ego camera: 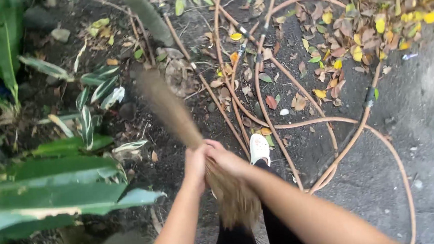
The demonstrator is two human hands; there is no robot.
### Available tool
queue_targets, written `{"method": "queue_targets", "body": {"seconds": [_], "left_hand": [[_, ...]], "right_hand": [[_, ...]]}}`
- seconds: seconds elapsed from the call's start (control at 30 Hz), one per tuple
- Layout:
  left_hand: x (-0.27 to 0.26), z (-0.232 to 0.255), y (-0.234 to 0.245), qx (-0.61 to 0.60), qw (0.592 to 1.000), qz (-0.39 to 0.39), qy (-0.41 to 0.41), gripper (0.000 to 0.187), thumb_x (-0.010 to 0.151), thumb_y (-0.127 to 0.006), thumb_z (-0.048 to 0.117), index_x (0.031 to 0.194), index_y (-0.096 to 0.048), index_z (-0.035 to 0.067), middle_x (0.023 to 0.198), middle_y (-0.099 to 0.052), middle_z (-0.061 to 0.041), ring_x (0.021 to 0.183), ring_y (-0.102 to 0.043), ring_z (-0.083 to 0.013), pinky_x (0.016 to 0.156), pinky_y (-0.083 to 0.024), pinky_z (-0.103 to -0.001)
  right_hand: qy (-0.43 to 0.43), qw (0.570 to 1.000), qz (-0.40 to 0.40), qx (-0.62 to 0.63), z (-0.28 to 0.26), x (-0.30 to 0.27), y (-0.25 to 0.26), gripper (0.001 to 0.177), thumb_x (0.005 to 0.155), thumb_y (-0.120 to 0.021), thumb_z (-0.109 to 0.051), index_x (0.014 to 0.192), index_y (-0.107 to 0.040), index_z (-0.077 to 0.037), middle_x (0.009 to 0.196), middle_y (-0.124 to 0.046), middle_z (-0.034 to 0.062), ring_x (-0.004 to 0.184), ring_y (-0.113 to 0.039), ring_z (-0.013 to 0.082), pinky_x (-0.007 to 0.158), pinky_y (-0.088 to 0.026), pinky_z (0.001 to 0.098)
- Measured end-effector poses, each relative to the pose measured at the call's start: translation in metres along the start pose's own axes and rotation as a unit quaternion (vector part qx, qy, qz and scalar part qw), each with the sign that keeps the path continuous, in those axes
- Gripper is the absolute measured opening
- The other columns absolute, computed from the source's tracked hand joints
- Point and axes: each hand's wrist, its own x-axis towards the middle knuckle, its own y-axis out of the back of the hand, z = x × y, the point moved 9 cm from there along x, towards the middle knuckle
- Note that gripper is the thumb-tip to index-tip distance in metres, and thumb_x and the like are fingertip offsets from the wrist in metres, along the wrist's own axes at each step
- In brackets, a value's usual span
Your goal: The person sweeps fallen leaves across the ground into a pile using a stick broom.
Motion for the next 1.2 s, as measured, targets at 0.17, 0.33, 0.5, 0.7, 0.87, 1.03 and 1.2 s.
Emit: {"method": "queue_targets", "body": {"seconds": [0.17,0.33,0.5,0.7,0.87,1.03,1.2], "left_hand": [[0.115,-0.011,-0.041,-0.054,0.98,-0.087,0.17,0.025,0.092,-0.06,0.029,0.103,-0.073,0.011,0.097,-0.071,-0.013,0.076,-0.068,-0.0251,0.063,-0.057,-0.041],[0.088,0.041,-0.103,0.033,0.978,-0.127,0.163,0.035,0.093,-0.057,0.027,0.127,-0.057,0.015,0.111,-0.07,-0.015,0.091,-0.073,-0.0283,0.075,-0.06,-0.047],[0.019,0.026,-0.084,0.059,0.994,-0.058,0.07,0.051,0.088,-0.056,0.023,0.139,-0.052,0.02,0.122,-0.068,-0.008,0.111,-0.067,-0.022,0.094,-0.055,-0.041],[-0.001,0.006,-0.123,0.008,0.976,-0.041,0.215,0.029,0.09,-0.06,0.026,0.11,-0.073,0.01,0.098,-0.075,-0.009,0.091,-0.071,-0.0256,0.073,-0.06,-0.04],[0.064,0.018,-0.188,-0.028,0.972,-0.188,0.135,0.037,0.086,-0.061,0.024,0.12,-0.061,0.01,0.104,-0.069,-0.011,0.093,-0.068,-0.0256,0.079,-0.058,-0.04],[-0.005,0.072,-0.199,0.092,0.981,-0.162,0.052,0.067,0.076,-0.062,0.017,0.141,-0.05,0.017,0.114,-0.068,-0.009,0.102,-0.068,-0.0204,0.088,-0.056,-0.035],[-0.004,0.007,-0.164,0.233,0.901,-0.264,0.254,0.043,0.083,-0.067,0.022,0.123,-0.072,0.004,0.108,-0.073,-0.009,0.096,-0.069,-0.0192,0.085,-0.055,-0.034]], "right_hand": [[0.022,0.998,0.029,-0.047,-0.011,0.095,0.053,0.051,0.103,-0.049,-0.04,0.134,-0.059,-0.001,0.123,-0.066,0.0145,0.111,-0.063,0.0239,0.094,-0.049,0.0356],[0.197,0.964,0.163,-0.067,-0.046,0.087,0.094,0.054,0.103,-0.049,-0.039,0.143,-0.048,-0.003,0.136,-0.059,0.0146,0.127,-0.055,0.024,0.107,-0.04,0.0363],[0.044,0.997,0.058,0.009,-0.054,-0.019,0.055,0.055,0.101,-0.038,-0.036,0.151,-0.031,-0.013,0.141,-0.053,0.0173,0.127,-0.056,0.0247,0.105,-0.044,0.0344],[-0.181,0.976,-0.106,0.066,-0.005,0.005,0.098,0.06,0.103,-0.042,-0.042,0.14,-0.049,0.005,0.122,-0.065,0.0232,0.11,-0.066,0.0298,0.087,-0.058,0.0385],[0.143,0.984,0.093,0.058,-0.036,0.041,0.162,0.048,0.105,-0.047,-0.025,0.142,-0.045,0.005,0.122,-0.062,0.0191,0.11,-0.06,0.0246,0.093,-0.051,0.0379],[0.161,0.968,0.191,0.014,-0.087,-0.069,0.134,0.054,0.103,-0.042,-0.03,0.154,-0.032,-0.017,0.13,-0.06,0.0153,0.118,-0.061,0.0218,0.099,-0.049,0.0348],[-0.099,0.838,0.27,0.463,-0.059,-0.109,0.071,0.052,0.102,-0.043,-0.044,0.151,-0.026,-0.04,0.139,-0.054,0.0062,0.119,-0.061,0.0218,0.096,-0.053,0.0462]]}}
